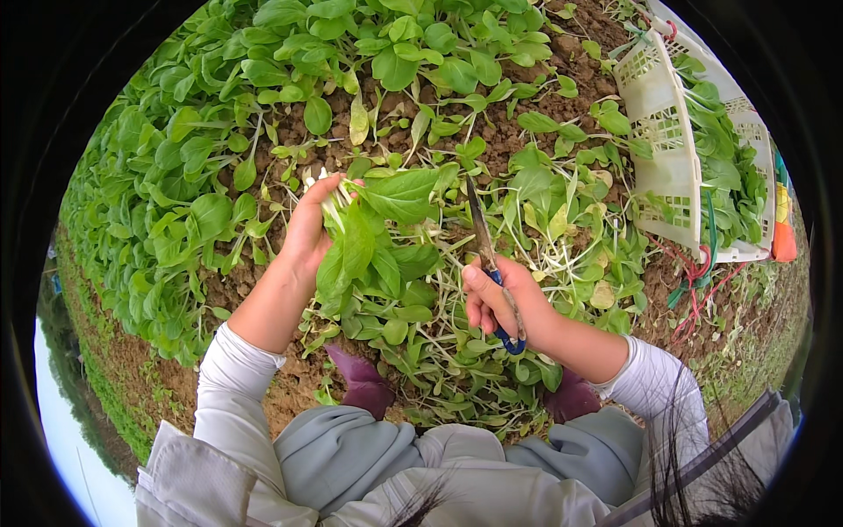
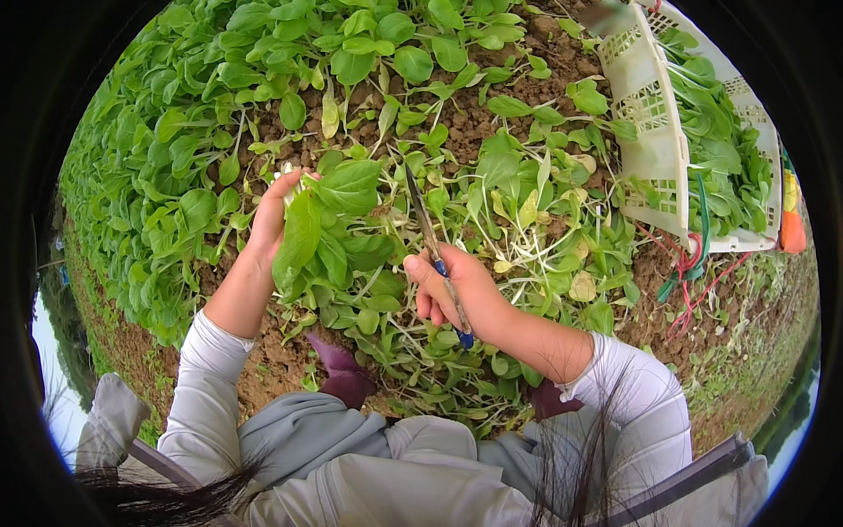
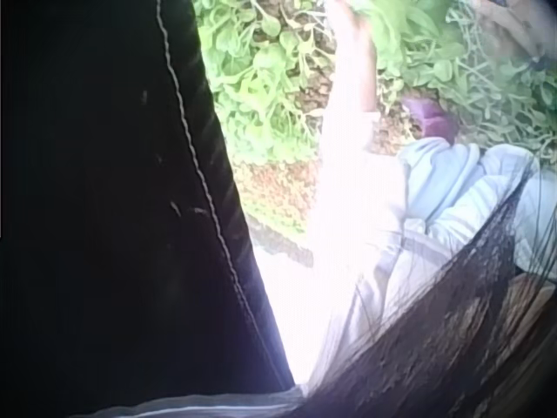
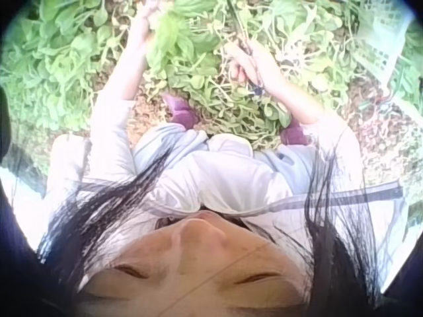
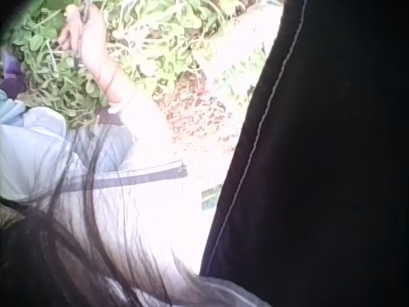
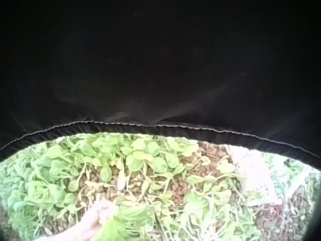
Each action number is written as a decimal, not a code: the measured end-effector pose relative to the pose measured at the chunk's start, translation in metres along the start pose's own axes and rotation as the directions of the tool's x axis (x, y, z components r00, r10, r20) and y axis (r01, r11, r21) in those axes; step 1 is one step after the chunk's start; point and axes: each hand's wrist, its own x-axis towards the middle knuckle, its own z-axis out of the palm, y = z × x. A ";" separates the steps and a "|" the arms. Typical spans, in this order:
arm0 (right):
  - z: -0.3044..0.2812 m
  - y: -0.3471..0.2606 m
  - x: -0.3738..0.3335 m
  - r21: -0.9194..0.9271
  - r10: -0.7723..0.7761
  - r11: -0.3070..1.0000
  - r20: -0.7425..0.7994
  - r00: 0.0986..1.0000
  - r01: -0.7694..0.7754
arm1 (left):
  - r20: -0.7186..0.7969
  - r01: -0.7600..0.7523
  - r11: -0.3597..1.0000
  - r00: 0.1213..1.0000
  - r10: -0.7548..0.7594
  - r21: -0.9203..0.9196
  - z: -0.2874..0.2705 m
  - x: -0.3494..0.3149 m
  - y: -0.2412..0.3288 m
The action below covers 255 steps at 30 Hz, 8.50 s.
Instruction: The person harvests leafy green vegetables in a garden bed using shears. They repeatedly gather bunches of plants, cut the stems, and place the harvested greens into a white plastic basket.
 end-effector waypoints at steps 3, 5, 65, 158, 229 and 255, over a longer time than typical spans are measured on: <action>-0.008 0.001 -0.003 0.072 0.030 0.997 -0.020 0.999 -0.028 | -0.031 0.016 0.998 0.999 -0.018 -0.068 0.008 -0.006 0.007; -0.014 0.005 -0.003 -0.027 0.022 0.999 0.065 0.998 -0.020 | -0.018 0.005 0.997 1.000 -0.007 -0.073 0.000 -0.002 0.010; -0.017 -0.021 0.027 -0.389 -0.067 0.921 -0.218 0.974 -0.024 | 0.189 -0.273 0.317 0.944 0.271 0.908 0.006 -0.015 0.055; 0.019 -0.028 0.014 -0.266 -0.030 0.964 -0.101 0.994 0.002 | 0.516 -0.145 0.989 0.847 0.127 -0.006 -0.016 -0.032 0.009; -0.021 -0.018 0.023 0.208 -0.199 0.956 -0.068 0.978 0.209 | 0.183 0.002 0.935 0.981 -0.071 0.353 0.024 -0.027 -0.001; -0.007 -0.010 0.051 -0.193 -0.279 0.955 -0.317 0.907 0.227 | 0.103 -0.300 0.831 0.953 0.286 0.469 0.031 -0.020 -0.023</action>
